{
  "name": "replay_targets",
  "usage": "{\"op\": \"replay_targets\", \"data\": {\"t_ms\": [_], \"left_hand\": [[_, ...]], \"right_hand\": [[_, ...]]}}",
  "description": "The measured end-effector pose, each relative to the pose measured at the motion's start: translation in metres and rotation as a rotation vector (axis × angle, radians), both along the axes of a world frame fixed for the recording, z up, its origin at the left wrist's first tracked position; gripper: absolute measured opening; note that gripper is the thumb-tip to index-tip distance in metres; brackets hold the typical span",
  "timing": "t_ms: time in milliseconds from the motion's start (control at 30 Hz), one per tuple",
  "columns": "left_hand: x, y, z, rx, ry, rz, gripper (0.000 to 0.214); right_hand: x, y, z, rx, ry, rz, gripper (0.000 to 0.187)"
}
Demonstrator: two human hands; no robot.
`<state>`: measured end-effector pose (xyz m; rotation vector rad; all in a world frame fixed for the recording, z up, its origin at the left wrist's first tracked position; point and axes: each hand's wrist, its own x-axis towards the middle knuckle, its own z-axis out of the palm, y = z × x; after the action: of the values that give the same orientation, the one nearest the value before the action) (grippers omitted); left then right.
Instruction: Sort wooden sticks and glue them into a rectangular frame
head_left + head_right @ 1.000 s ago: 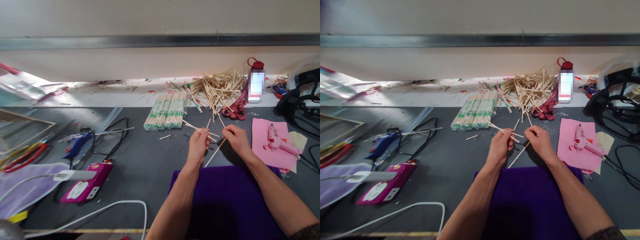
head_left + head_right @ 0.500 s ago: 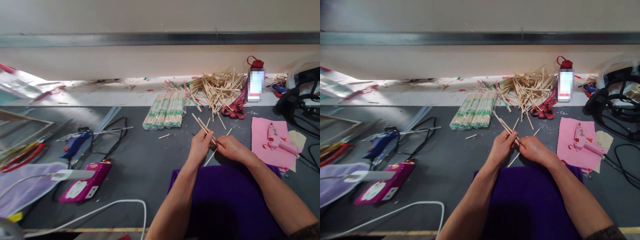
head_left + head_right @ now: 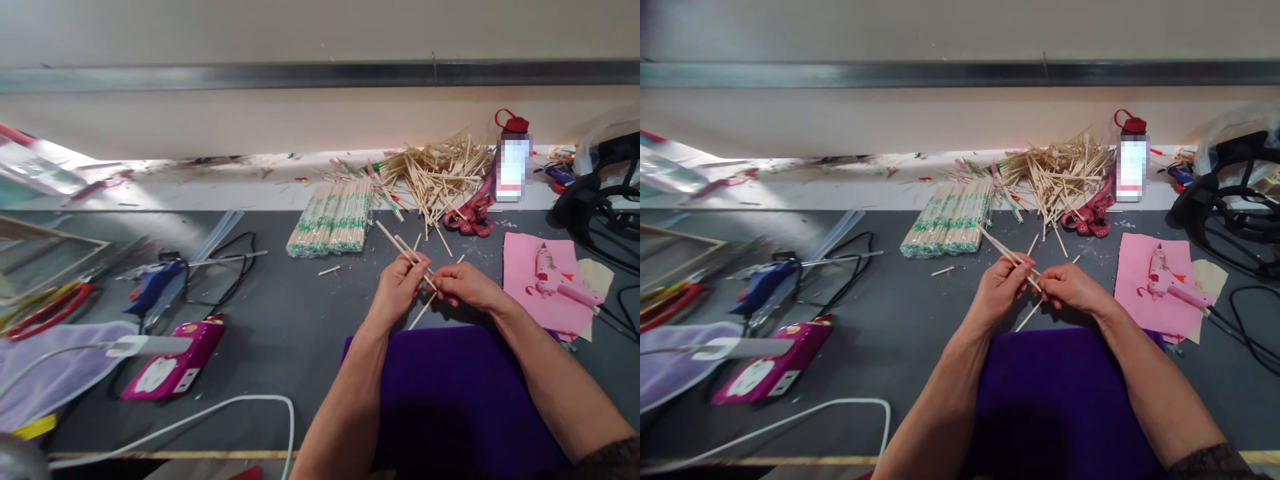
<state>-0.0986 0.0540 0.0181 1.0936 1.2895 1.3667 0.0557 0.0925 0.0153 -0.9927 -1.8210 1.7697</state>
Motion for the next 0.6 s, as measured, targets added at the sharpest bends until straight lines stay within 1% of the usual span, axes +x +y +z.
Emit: {"op": "replay_targets", "data": {"t_ms": [100, 233, 267, 300, 333, 433, 467, 500, 533, 600], "left_hand": [[0.005, -0.003, 0.007, 0.066, 0.053, 0.083, 0.004], [0.012, -0.007, 0.012, 0.188, 0.119, 0.188, 0.010], [0.014, -0.008, 0.012, 0.209, 0.123, 0.213, 0.010], [0.015, -0.008, 0.012, 0.226, 0.125, 0.234, 0.010], [0.016, -0.008, 0.012, 0.238, 0.123, 0.251, 0.011], [0.020, -0.008, 0.013, 0.236, 0.100, 0.288, 0.012], [0.021, -0.008, 0.013, 0.225, 0.093, 0.296, 0.013], [0.022, -0.009, 0.014, 0.214, 0.092, 0.297, 0.013], [0.023, -0.009, 0.014, 0.206, 0.096, 0.293, 0.013], [0.023, -0.012, 0.014, 0.206, 0.108, 0.293, 0.011]], "right_hand": [[-0.003, 0.000, -0.002, -0.012, 0.030, -0.071, 0.023], [-0.008, -0.001, -0.001, -0.118, 0.074, -0.177, 0.025], [-0.009, -0.002, 0.000, -0.123, 0.075, -0.203, 0.025], [-0.010, -0.002, 0.001, -0.096, 0.066, -0.231, 0.025], [-0.012, -0.002, 0.002, -0.031, 0.041, -0.265, 0.024], [-0.016, -0.003, 0.004, 0.270, -0.098, -0.362, 0.022], [-0.017, -0.002, 0.004, 0.345, -0.139, -0.385, 0.022], [-0.017, -0.001, 0.004, 0.381, -0.164, -0.394, 0.023], [-0.017, 0.000, 0.003, 0.381, -0.175, -0.398, 0.023], [-0.011, 0.005, 0.001, 0.306, -0.156, -0.426, 0.021]]}}
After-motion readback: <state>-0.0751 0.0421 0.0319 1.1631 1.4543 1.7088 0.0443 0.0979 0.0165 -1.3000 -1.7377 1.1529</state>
